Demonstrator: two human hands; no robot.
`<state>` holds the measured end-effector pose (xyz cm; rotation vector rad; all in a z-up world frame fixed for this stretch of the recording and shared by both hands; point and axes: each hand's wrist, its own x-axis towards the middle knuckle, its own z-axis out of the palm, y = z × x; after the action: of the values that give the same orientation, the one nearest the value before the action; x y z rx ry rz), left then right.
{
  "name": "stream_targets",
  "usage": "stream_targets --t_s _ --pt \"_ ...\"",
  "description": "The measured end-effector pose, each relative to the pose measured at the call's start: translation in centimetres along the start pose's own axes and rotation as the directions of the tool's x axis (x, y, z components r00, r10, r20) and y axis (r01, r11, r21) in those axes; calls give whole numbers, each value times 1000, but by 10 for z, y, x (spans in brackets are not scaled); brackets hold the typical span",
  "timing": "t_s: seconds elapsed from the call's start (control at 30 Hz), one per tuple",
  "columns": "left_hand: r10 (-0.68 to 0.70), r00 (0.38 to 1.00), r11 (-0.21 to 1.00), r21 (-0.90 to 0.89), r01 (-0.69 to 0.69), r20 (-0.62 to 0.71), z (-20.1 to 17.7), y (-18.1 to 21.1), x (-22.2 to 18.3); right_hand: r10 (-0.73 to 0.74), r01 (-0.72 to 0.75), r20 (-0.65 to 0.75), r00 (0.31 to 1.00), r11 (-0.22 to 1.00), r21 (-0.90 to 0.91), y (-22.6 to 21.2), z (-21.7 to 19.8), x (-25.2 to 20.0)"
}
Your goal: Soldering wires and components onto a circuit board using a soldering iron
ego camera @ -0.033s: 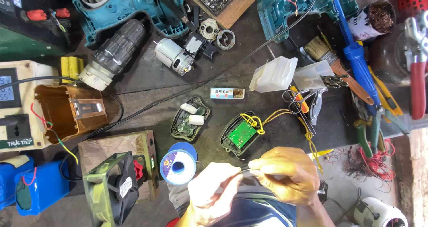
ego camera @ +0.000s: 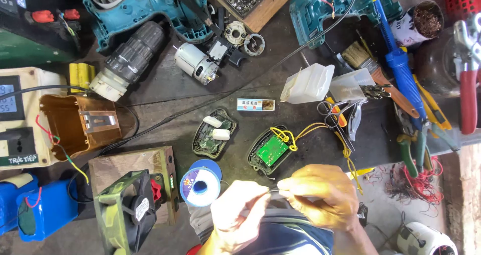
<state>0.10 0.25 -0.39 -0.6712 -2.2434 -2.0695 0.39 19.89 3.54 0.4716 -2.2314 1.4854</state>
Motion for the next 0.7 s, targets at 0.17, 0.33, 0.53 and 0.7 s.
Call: stream_targets --t_s 0.17,0.33,0.53,0.7 --pt "-15 954 1000 -6 14 -299 10 -16 -11 113 -144 -157 981 969 -202 -12 -27 36" --pt "42 917 994 -79 -79 -397 17 -14 -13 144 -353 -460 876 842 -408 1 -73 110" --pt "43 912 993 -83 -84 -408 7 -19 -17 -19 4 -16 1000 769 -640 82 -106 181" --pt "101 968 990 -77 -121 -229 -13 -5 -11 -17 69 109 994 868 -492 99 -71 212"
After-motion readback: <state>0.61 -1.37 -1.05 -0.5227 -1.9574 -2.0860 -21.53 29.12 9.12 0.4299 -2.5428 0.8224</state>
